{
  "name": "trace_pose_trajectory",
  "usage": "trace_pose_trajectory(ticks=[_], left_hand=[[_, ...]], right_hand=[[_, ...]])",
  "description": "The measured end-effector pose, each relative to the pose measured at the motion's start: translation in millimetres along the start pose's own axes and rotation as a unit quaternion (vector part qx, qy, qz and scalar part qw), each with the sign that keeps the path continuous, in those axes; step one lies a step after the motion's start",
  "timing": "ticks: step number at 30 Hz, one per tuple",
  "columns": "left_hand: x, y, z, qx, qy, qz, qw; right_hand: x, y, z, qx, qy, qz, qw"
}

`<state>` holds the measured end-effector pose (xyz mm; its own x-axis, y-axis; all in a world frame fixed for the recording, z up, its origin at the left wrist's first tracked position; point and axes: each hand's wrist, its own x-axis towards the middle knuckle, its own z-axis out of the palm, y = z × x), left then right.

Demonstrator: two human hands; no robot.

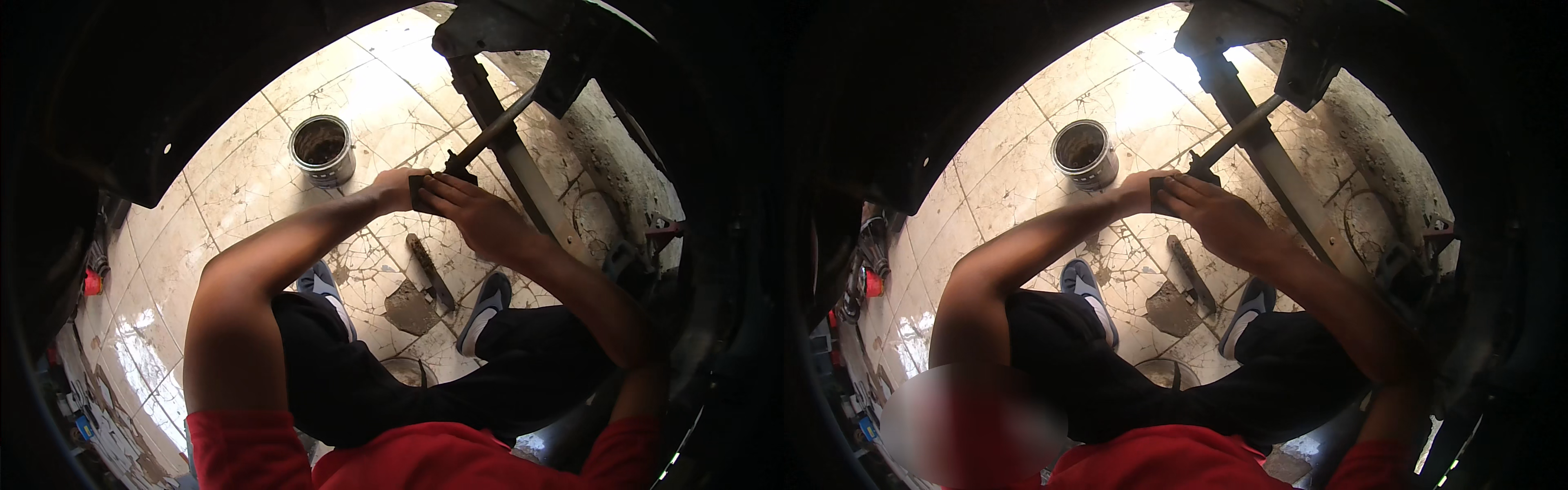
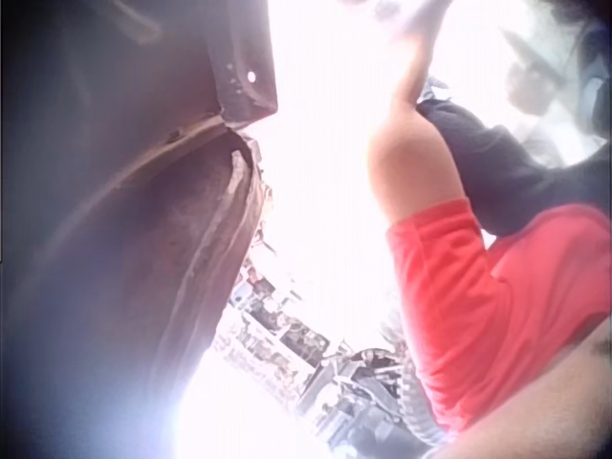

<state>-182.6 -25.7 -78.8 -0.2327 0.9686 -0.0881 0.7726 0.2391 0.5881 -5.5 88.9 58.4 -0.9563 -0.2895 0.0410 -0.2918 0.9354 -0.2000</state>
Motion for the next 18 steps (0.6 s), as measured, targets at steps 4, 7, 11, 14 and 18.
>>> trace_pose_trajectory(ticks=[4, 7, 11, 14, 18], left_hand=[[1.1, 9.6, 20.4, -0.174, 0.044, 0.064, 0.982], [3.7, 29.0, 18.6, -0.275, -0.157, -0.125, 0.94], [-3.9, 30.6, 18.7, -0.368, -0.209, -0.154, 0.893], [-0.2, 19.5, 22.7, -0.326, -0.218, -0.1, 0.914], [3.0, 21.1, 1.5, -0.049, -0.182, 0.014, 0.982]], right_hand=[[6.0, 2.0, -2.8, 0.029, -0.044, 0.007, 0.999], [6.5, 3.5, -4.4, 0.061, -0.037, 0.031, 0.997], [12.7, 0.0, -3.9, 0.101, -0.037, 0.055, 0.993], [12.0, 3.7, -1.4, 0.096, -0.027, 0.048, 0.994], [11.4, 2.8, -2.6, 0.097, -0.038, 0.049, 0.993]])
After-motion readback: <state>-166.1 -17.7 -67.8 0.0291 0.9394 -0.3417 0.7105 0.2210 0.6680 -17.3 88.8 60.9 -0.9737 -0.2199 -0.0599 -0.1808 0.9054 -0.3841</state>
